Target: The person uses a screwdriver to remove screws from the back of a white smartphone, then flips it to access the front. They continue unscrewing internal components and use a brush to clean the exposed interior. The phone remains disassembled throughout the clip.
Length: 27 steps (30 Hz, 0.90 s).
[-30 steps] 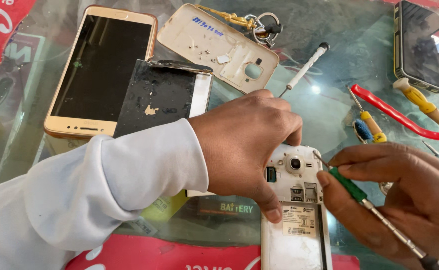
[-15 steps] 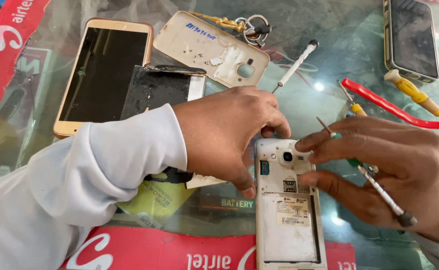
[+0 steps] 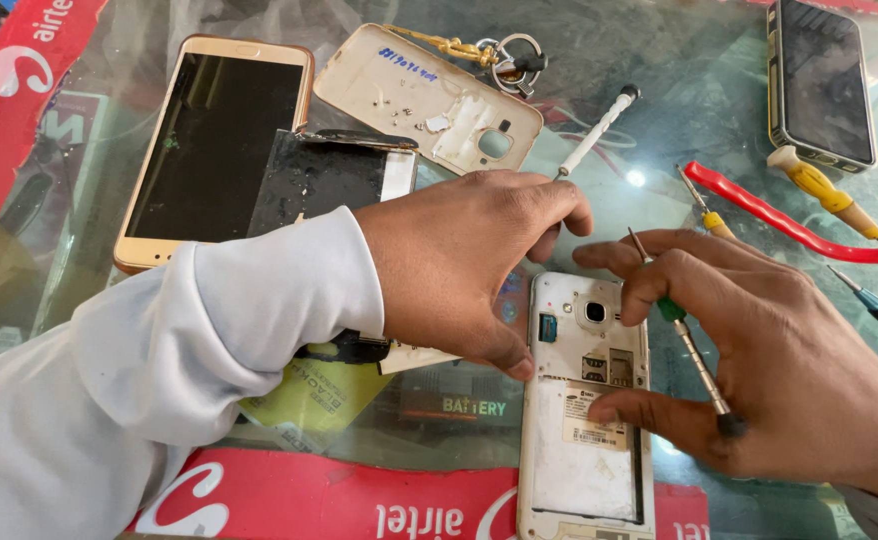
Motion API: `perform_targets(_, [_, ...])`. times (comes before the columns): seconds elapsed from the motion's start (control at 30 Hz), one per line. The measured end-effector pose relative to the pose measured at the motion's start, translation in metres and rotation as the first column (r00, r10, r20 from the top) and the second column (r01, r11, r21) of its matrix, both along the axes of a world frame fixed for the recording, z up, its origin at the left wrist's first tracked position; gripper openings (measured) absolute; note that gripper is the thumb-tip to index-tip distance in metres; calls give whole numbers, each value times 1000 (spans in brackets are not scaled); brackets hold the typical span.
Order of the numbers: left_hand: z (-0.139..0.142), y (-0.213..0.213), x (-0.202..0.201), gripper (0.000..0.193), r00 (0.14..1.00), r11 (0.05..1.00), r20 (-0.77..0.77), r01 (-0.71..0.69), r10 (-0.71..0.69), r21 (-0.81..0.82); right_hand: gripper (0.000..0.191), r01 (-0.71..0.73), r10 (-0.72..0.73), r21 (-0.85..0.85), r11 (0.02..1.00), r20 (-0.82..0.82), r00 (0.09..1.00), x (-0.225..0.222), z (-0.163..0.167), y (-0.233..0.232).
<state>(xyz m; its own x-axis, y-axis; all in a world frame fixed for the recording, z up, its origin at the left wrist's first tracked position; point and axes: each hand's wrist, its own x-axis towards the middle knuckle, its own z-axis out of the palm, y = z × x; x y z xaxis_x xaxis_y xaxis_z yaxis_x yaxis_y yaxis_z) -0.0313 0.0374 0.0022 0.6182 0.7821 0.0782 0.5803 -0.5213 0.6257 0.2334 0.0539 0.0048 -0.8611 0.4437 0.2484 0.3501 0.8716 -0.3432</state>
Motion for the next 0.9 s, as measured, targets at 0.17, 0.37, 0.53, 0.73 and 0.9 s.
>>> perform_targets(0.17, [-1,1,2,91,1000,999,20,11,-11,41,54,83,-84,-129,988,-2,996,7,-1,3])
perform_targets(0.37, [4,0,6,47,982,973,5,-189,191,-130,59,49,-90,-176,983,-229,969,9,1,-1])
perform_targets(0.53, [8,0,8,26,822,809,496,78,278,-582,60,49,-45,1,999,-392,919,9,6,0])
perform_targets(0.73, [7,1,12,21,630,688,679,300,378,-661,62,108,-6,237,965,-394,919,12,8,5])
perform_targets(0.9, [7,1,15,19,649,764,669,204,362,-612,61,128,-22,236,963,-406,914,16,11,6])
